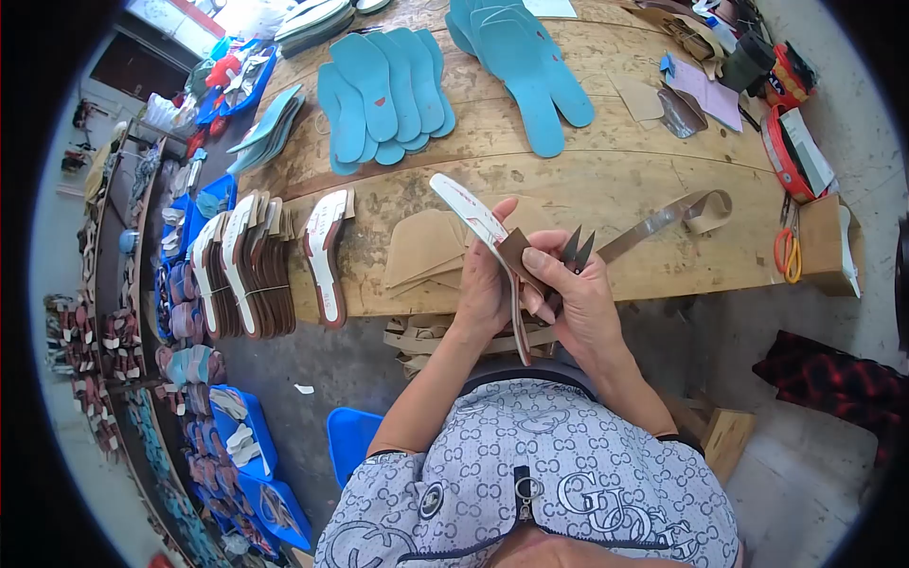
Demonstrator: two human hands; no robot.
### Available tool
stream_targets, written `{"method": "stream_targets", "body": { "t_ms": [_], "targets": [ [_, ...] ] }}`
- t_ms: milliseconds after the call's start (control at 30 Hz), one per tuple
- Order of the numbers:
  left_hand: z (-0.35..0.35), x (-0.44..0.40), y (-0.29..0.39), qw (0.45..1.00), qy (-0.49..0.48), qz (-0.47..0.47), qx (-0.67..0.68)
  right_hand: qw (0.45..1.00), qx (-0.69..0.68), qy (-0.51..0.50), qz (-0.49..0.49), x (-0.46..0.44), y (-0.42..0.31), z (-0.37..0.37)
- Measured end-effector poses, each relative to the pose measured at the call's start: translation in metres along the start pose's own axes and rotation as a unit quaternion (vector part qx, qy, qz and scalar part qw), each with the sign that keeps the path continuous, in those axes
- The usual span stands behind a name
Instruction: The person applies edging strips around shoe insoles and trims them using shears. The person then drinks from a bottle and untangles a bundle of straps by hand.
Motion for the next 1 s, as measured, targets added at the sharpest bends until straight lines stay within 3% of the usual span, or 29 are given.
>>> {"method": "stream_targets", "body": {
  "t_ms": [400,600,933,967,1000],
  "targets": [
    [0.042,0.002,-0.009,0.988,0.112,-0.107,-0.019,0.996,0.064,0.058,0.034,0.005,-0.005,0.008],
    [0.044,0.0,-0.011,0.992,0.092,-0.087,-0.028,0.993,0.067,0.091,0.041,-0.001,-0.002,0.016],
    [0.052,0.004,-0.007,0.977,0.167,-0.11,-0.076,0.983,0.135,0.117,0.04,-0.007,0.004,0.027],
    [0.053,0.004,-0.004,0.97,0.188,-0.13,-0.088,0.941,0.277,0.103,0.164,-0.006,-0.016,0.021],
    [0.054,0.005,0.0,0.962,0.206,-0.15,-0.1,0.864,0.408,0.084,0.283,-0.002,-0.032,0.009]
  ]
}}
Point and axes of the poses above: each hand's wrist, its own x-axis away from the middle knuckle, its own z-axis out of the back of the hand, y = z × x, the point moved 9 cm from there along -x, towards the middle knuckle, and after that the axes turned 5 degrees about z, right-handed, at the moved point
